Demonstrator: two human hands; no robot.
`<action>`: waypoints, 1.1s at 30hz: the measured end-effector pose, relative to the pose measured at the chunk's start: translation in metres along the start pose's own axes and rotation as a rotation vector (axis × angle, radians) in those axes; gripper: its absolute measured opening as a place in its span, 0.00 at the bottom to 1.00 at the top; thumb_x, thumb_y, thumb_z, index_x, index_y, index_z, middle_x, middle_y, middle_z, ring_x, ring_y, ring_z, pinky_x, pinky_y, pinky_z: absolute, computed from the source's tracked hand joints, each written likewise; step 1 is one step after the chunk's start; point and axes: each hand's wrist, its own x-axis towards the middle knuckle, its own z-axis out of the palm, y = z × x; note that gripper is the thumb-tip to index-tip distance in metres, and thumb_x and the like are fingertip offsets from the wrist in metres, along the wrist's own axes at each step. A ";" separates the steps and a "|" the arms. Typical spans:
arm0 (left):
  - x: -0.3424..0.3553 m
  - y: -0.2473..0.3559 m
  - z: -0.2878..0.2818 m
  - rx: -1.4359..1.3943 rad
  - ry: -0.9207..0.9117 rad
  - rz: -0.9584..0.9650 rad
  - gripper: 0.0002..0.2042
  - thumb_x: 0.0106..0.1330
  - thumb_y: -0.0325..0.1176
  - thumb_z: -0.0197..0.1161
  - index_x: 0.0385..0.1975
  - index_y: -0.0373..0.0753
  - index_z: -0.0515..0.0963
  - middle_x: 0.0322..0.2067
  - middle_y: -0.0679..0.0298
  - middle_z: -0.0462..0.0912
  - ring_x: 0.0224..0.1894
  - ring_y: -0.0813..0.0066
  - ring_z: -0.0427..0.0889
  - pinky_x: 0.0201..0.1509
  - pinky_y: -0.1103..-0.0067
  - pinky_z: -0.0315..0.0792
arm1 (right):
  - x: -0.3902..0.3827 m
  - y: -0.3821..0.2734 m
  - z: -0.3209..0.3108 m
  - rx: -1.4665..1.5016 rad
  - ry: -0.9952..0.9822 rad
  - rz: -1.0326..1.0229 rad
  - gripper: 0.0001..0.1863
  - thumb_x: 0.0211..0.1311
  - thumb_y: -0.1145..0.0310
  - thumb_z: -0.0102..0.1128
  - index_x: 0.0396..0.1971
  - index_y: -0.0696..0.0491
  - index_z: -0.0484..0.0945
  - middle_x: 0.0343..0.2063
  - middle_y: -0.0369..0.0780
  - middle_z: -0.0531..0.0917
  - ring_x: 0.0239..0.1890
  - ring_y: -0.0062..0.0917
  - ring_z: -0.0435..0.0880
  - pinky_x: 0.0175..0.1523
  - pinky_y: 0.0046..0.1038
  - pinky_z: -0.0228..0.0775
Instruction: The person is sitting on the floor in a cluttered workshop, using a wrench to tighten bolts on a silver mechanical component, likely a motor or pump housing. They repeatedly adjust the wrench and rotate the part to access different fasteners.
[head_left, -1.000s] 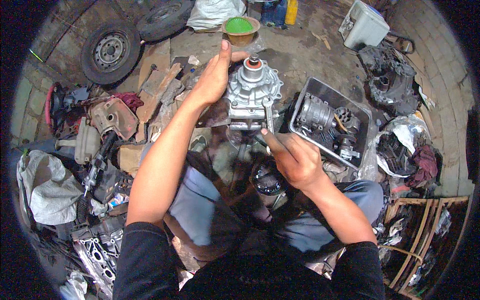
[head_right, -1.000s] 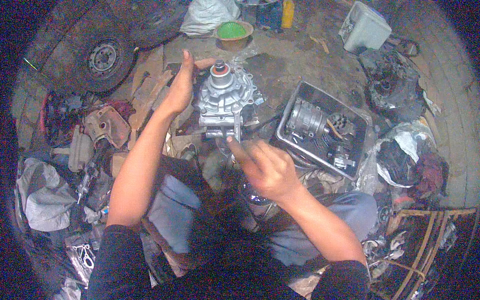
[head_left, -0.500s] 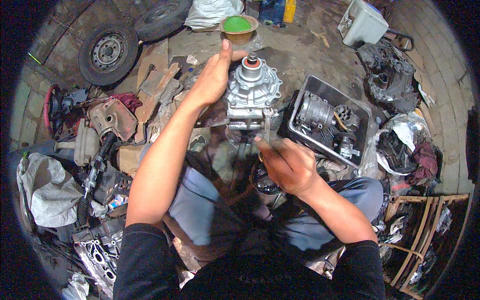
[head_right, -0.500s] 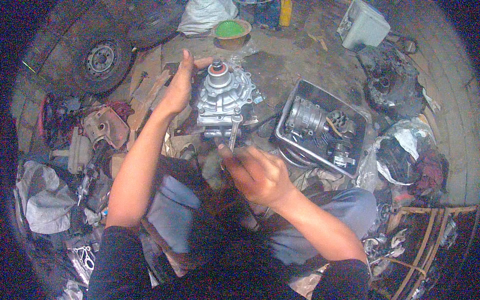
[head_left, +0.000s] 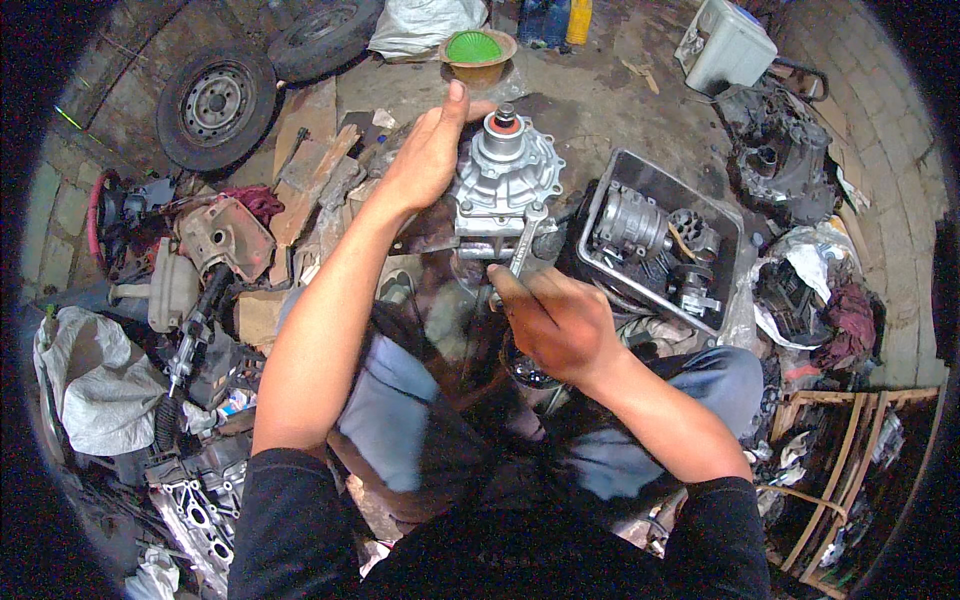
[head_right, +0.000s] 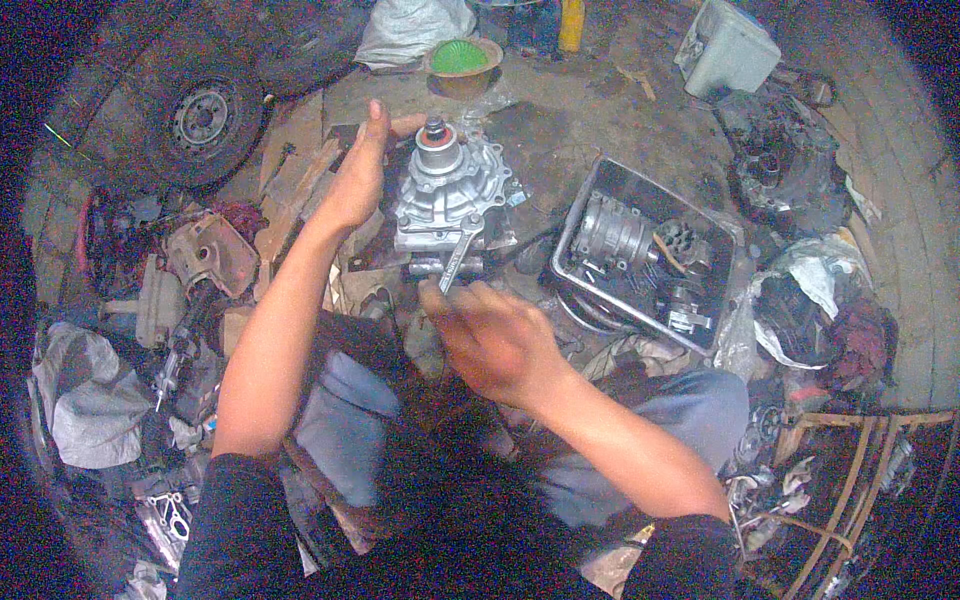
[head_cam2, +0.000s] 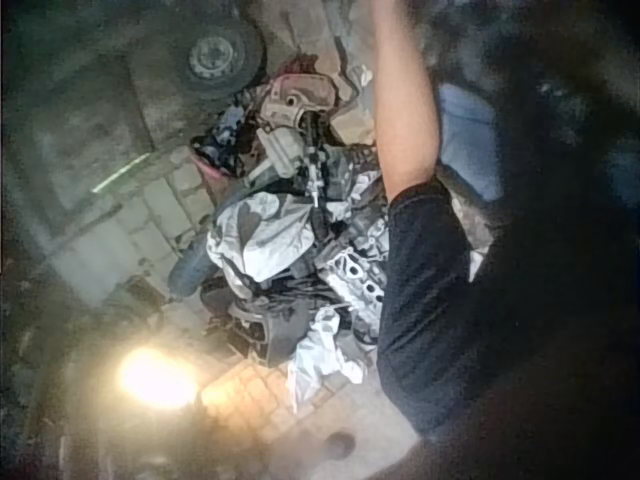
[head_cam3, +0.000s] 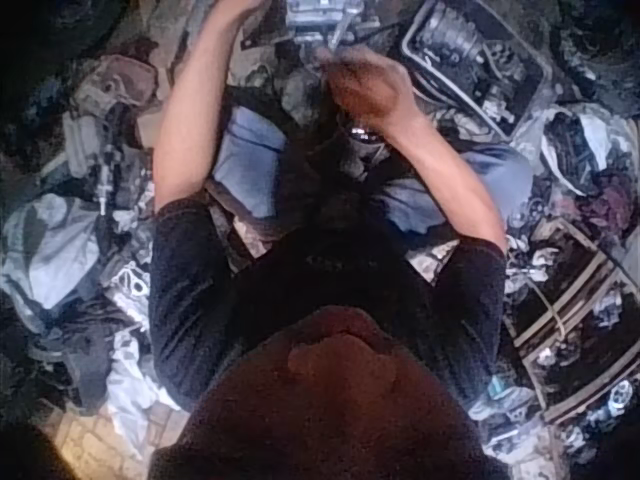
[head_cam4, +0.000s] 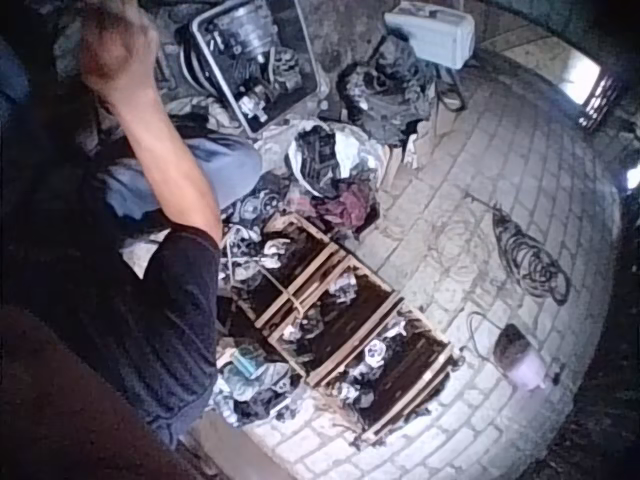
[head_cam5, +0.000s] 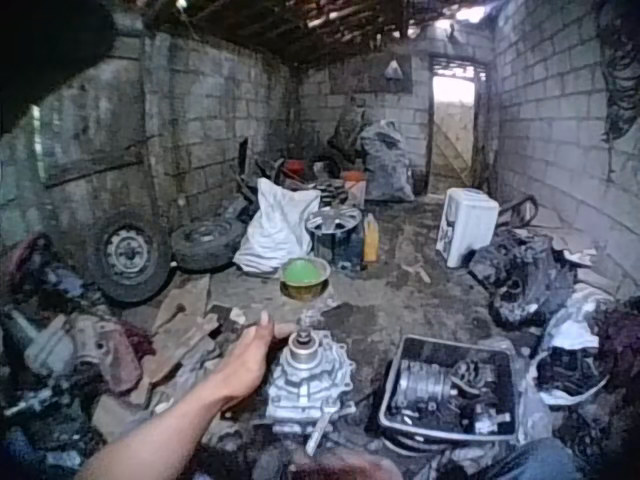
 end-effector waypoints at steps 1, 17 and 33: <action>0.000 0.000 0.000 0.014 -0.002 0.009 0.51 0.74 0.71 0.21 0.57 0.24 0.78 0.57 0.43 0.81 0.65 0.54 0.76 0.72 0.69 0.61 | 0.001 0.000 0.001 0.004 -0.011 0.011 0.27 0.55 0.71 0.59 0.59 0.52 0.77 0.27 0.40 0.74 0.27 0.35 0.79 0.27 0.36 0.75; -0.004 0.002 -0.003 0.004 -0.069 0.056 0.41 0.79 0.65 0.28 0.55 0.31 0.80 0.53 0.50 0.83 0.60 0.58 0.78 0.68 0.69 0.63 | -0.015 0.017 0.013 0.028 0.172 -0.027 0.28 0.44 0.80 0.71 0.52 0.57 0.83 0.30 0.41 0.79 0.29 0.34 0.80 0.31 0.33 0.75; -0.004 -0.003 0.000 0.053 0.024 0.093 0.42 0.78 0.65 0.31 0.55 0.28 0.79 0.51 0.46 0.85 0.57 0.55 0.81 0.64 0.67 0.69 | -0.010 0.043 -0.017 0.169 0.351 0.053 0.11 0.54 0.78 0.64 0.39 0.57 0.85 0.33 0.43 0.85 0.34 0.39 0.83 0.42 0.37 0.75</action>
